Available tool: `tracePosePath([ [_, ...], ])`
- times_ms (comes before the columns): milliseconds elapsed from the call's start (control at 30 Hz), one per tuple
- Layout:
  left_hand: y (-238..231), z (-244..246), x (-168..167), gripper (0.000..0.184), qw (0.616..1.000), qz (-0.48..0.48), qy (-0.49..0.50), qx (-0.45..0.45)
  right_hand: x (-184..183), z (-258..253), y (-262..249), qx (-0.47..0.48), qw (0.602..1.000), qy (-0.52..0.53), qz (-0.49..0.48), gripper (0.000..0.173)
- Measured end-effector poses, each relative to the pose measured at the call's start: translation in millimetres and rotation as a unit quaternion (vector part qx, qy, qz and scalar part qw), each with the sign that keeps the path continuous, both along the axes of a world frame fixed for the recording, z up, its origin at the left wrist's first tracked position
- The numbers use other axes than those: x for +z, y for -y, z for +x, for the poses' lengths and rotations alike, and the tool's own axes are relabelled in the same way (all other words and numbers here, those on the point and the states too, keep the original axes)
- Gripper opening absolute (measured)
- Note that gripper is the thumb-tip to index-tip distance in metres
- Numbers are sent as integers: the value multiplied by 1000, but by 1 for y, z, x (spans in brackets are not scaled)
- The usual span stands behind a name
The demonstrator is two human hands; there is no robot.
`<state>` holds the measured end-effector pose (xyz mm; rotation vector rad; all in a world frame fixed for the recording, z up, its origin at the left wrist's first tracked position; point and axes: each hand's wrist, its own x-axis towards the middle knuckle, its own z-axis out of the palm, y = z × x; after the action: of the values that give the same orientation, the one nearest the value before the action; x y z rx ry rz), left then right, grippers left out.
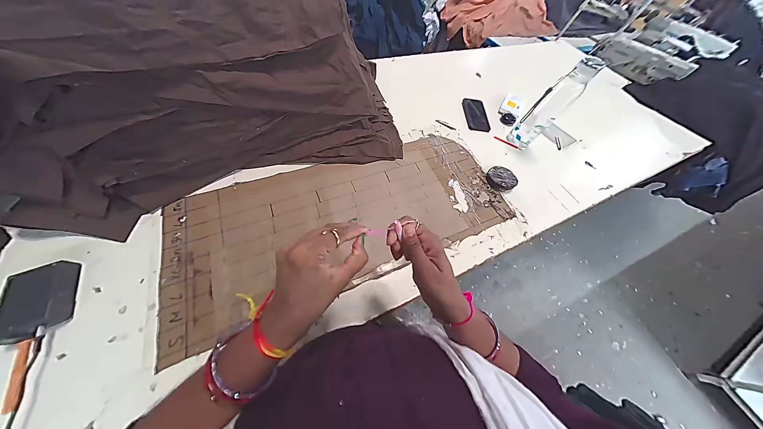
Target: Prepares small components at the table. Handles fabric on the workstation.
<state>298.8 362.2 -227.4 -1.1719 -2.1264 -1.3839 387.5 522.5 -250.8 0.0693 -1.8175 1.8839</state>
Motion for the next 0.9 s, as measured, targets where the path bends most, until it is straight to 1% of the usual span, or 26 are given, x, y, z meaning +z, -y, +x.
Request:
tracePosePath([
  [67,2,-1,1,21,999,-27,-29,31,3,2,0,41,997,30,-66,26],
  [100,2,-2,2,21,997,-38,-45,46,5,4,-1,84,990,44,-105,19],
  [167,4,-5,1,21,994,-47,-73,63,6,6,-3,152,972,49,-171,22],
  [267,6,-13,-2,21,991,-45,-95,82,9,8,-3,170,957,42,-230,7],
  [300,9,-17,-1,22,991,-41,-94,87,9,9,-4,171,956,41,-234,7],
  [367,14,-24,2,22,995,-23,-64,79,10,9,-8,174,959,37,-222,15],
  [400,18,-27,4,22,998,-7,-30,51,10,9,-9,170,962,30,-210,21],
  [433,21,-28,7,22,1000,4,20,0,9,8,-10,159,968,21,-191,23],
  [500,23,-28,13,23,986,1,110,-126,5,7,-10,114,985,-1,-129,16],
  [533,21,-25,14,24,980,-7,127,-156,3,7,-9,86,992,-14,-95,10],
  [567,17,-22,13,23,981,-8,122,-154,2,6,-7,63,995,-25,-68,8],
  [633,6,-15,10,18,987,1,104,-126,1,6,-3,34,998,-41,-23,12],
  [700,0,-11,9,32,984,-4,119,-134,1,7,1,10,998,-53,19,17],
  [733,-2,-9,9,32,982,9,126,-143,0,7,2,-1,997,-61,40,21],
  [800,-7,-6,7,20,976,53,139,-159,-2,7,3,-24,994,-70,76,25],
  [900,-12,-2,5,17,968,86,152,-178,-3,9,5,-35,993,-70,90,26],
])
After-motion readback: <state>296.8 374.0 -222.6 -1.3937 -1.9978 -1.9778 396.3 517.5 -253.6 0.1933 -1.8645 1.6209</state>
